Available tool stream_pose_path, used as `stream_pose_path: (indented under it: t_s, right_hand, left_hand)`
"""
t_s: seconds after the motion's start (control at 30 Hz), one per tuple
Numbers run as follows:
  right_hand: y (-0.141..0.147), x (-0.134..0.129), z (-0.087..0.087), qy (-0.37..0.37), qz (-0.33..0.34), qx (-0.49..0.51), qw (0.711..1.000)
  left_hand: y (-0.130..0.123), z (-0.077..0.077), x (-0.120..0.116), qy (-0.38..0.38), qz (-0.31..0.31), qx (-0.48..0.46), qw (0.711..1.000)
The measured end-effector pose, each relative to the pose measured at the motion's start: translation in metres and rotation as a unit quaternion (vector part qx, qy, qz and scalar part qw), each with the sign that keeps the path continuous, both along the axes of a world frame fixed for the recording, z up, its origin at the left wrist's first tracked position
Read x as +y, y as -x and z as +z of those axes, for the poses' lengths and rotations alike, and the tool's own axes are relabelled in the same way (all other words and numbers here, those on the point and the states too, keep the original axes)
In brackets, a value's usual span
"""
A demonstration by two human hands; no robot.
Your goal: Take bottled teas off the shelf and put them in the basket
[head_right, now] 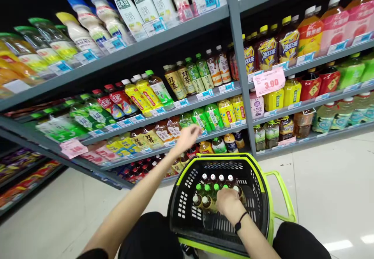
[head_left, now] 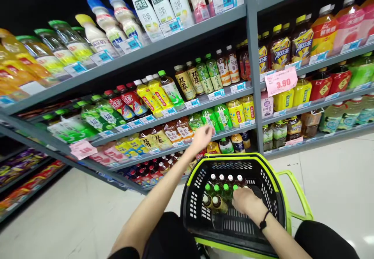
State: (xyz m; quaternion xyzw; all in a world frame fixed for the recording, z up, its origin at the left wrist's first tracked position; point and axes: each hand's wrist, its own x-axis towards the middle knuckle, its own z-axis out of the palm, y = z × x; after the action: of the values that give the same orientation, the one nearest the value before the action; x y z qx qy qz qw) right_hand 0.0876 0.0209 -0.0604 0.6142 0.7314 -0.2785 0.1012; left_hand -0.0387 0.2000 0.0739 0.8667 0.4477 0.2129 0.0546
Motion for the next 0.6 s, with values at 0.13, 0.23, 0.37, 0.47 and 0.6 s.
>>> stream_pose_path:
  t_s: [0.13, 0.23, 0.37, 0.47, 0.6]
  right_hand:
    - [0.011, 0.008, -0.008, -0.008, 0.004, 0.000, 1.000]
    - [0.017, 0.013, -0.014, -0.012, 0.003, 0.002, 1.000]
    - [0.021, 0.020, -0.020, -0.013, 0.002, 0.002, 1.000]
    - [0.022, 0.027, -0.024, -0.014, 0.003, 0.002, 1.000]
    - [0.023, 0.039, -0.027, -0.005, 0.004, 0.003, 1.000]
  left_hand:
    - [-0.012, 0.120, 0.063, -0.114, 0.027, -0.135, 0.984]
    - [-0.016, 0.176, 0.113, -0.201, 0.079, -0.184, 0.959]
    - [-0.019, 0.213, 0.171, -0.199, 0.168, -0.153, 0.953]
    - [-0.020, 0.226, 0.207, -0.168, 0.194, -0.226, 0.940]
    - [-0.025, 0.230, 0.240, -0.123, 0.233, -0.337, 0.904]
